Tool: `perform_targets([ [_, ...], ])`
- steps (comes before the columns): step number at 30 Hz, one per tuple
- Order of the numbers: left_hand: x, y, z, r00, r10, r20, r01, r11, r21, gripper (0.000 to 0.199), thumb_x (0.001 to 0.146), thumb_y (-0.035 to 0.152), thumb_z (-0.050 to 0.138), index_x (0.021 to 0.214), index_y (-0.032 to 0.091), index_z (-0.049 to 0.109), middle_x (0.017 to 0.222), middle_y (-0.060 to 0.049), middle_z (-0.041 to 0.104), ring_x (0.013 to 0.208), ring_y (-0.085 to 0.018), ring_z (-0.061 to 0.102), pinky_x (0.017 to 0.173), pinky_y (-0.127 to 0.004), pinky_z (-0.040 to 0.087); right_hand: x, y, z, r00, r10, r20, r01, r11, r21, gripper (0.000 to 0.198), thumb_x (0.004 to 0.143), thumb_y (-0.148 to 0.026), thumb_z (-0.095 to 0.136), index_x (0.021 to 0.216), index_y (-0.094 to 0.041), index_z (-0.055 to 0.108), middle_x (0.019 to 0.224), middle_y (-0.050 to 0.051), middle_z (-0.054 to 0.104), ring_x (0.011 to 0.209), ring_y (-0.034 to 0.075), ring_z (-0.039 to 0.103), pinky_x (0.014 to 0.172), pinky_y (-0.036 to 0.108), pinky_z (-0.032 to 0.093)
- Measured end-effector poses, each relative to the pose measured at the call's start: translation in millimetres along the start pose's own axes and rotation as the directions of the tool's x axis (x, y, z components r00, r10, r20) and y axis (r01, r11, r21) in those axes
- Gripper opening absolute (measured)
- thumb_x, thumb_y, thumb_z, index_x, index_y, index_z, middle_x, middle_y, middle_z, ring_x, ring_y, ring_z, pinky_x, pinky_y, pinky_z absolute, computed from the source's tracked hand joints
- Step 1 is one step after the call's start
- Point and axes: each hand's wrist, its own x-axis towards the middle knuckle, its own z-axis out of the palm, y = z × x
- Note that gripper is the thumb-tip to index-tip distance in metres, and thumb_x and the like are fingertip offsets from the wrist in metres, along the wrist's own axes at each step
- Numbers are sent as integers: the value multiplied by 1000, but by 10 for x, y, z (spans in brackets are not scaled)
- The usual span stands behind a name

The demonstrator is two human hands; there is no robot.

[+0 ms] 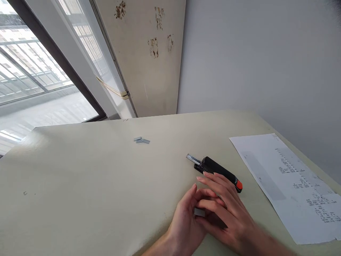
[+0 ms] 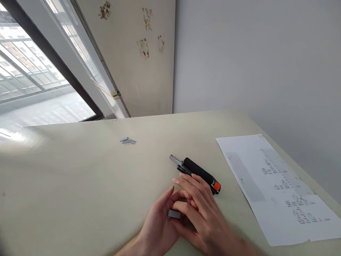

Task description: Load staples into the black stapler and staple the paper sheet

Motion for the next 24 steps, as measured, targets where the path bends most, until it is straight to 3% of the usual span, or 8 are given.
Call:
perform_targets([
  [5, -15, -23, 5, 999, 40, -6, -40, 999, 15, 41, 99, 49, 61, 100, 12, 77, 100, -14, 75, 104, -27, 69, 97, -33, 46, 2, -15, -21, 999, 12, -38, -12, 1000, -4, 18, 95, -17, 68, 110, -26, 69, 156, 9, 55, 144, 34, 50, 118, 58, 45],
  [10, 7, -55, 1, 994, 105, 11, -105, 994, 22, 37, 98, 48, 64, 101, 13, 77, 108, -14, 73, 107, -28, 67, 98, -36, 46, -3, 52, -176, 969, 76, -236, -80, 997, -8, 27, 93, -17, 70, 115, -33, 69, 137, 6, 64, 125, 33, 64, 108, 56, 52],
  [12, 22, -59, -7, 994, 105, 18, -105, 994, 30, 38, 96, 49, 66, 99, 13, 76, 106, -15, 73, 105, -28, 67, 95, -37, 47, 14, 153, -281, 917, 187, -352, -223, 973, -65, 26, 93, -19, 72, 113, -35, 70, 135, 6, 63, 123, 35, 65, 98, 53, 56],
  [15, 33, -59, -18, 995, 99, 18, -100, 993, 63, 40, 96, 52, 67, 98, 13, 74, 103, -15, 73, 98, -27, 68, 88, -37, 48, 50, 394, -422, 793, 382, -475, -496, 857, -139, 11, 97, -31, 69, 107, -34, 72, 140, 7, 63, 127, 38, 62, 87, 49, 57],
  [17, 35, -56, -25, 996, 92, 17, -93, 992, 81, 40, 95, 53, 67, 99, 13, 73, 102, -15, 72, 92, -25, 67, 83, -36, 48, 52, 597, -471, 742, 470, -478, -598, 787, -154, 13, 100, -41, 64, 103, -31, 73, 143, 7, 62, 131, 39, 59, 87, 49, 56],
  [21, 36, -42, -35, 998, 58, 34, -61, 994, 96, 46, 96, 59, 65, 98, 13, 71, 98, -12, 70, 81, -21, 64, 77, -33, 45, -57, 976, -420, 756, 512, -407, -620, 760, -195, 25, 98, -51, 63, 95, -29, 75, 139, 6, 64, 128, 36, 61, 99, 54, 51],
  [24, 33, -27, -39, 998, 32, 48, -37, 994, 101, 47, 97, 60, 63, 96, 13, 70, 90, -10, 68, 75, -19, 61, 76, -33, 44, -151, 1107, -316, 765, 550, -334, -631, 743, -224, 31, 97, -55, 62, 95, -28, 75, 138, 7, 64, 130, 36, 58, 103, 58, 48],
])
